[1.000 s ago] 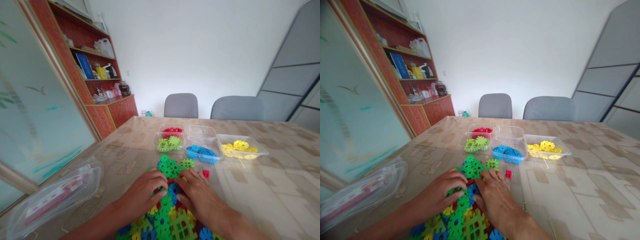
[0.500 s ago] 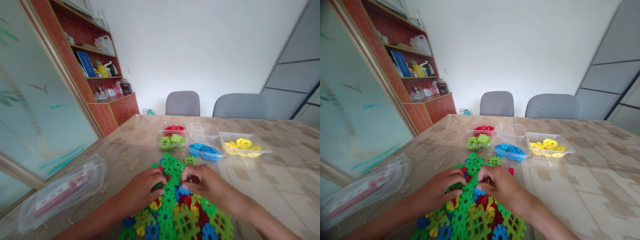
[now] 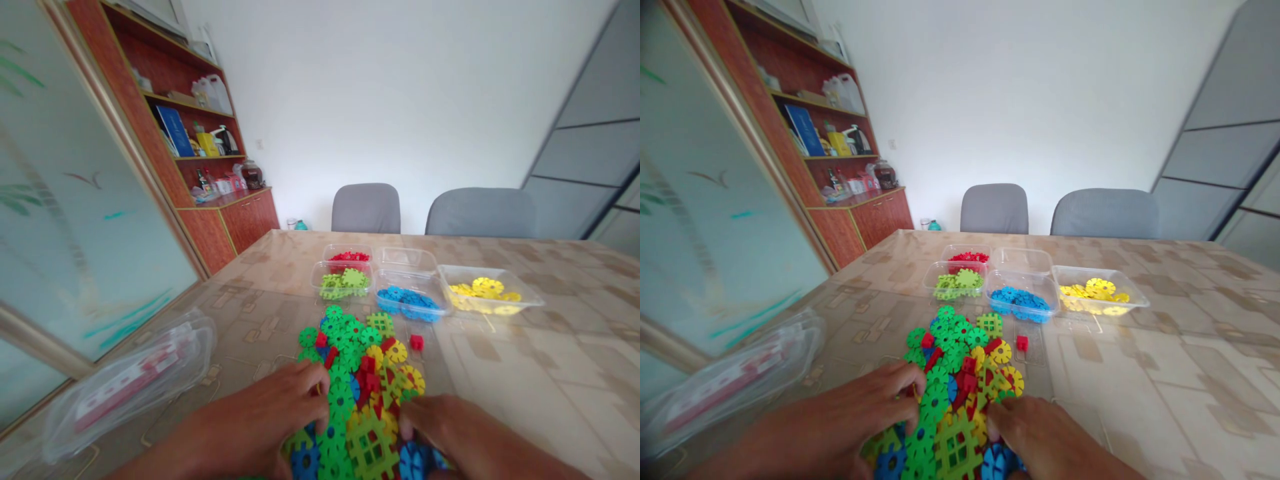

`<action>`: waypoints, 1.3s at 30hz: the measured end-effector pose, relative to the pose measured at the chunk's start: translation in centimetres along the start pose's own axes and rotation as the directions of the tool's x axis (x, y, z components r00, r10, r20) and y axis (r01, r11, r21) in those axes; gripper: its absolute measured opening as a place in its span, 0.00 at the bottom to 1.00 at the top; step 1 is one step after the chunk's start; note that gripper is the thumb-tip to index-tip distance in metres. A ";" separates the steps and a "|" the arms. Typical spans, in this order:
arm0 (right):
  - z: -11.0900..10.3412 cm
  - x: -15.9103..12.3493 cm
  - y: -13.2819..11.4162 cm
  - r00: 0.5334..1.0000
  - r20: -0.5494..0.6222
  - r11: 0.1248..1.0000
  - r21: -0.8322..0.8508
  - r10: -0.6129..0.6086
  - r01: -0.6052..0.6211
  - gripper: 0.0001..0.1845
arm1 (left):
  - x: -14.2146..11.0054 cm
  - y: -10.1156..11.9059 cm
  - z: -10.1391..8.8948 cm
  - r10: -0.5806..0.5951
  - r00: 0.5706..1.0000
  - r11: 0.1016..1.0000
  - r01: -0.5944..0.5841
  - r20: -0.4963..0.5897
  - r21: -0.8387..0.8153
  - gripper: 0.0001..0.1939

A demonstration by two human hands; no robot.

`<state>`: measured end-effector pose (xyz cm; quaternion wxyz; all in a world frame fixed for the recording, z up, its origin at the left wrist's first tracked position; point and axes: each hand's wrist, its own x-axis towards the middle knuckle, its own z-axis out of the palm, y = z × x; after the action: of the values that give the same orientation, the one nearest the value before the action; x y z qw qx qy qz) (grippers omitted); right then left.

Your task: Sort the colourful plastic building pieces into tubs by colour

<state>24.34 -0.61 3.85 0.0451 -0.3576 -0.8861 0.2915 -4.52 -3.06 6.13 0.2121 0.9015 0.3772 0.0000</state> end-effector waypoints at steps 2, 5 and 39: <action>0.1 0.0 0.0 1.000 -0.016 1.000 -0.014 -0.007 0.007 0.21 | 0.1 0.2 0.3 0.009 1.000 0.999 -0.008 -0.015 0.041 0.25; 0.4 -0.2 0.4 0.998 -0.041 0.999 0.005 -0.050 0.051 0.18 | 0.2 0.4 0.3 0.025 1.000 0.996 -0.024 -0.017 0.082 0.25; -1.4 3.8 2.7 0.886 -0.458 0.887 0.436 0.072 0.154 0.08 | 3.4 -1.3 1.2 -0.229 0.861 0.909 0.022 -0.454 -0.417 0.12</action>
<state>23.55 4.11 3.04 0.3442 -0.3760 -0.7624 0.3986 -2.79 -0.42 4.02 0.2867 0.7821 0.4697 0.2923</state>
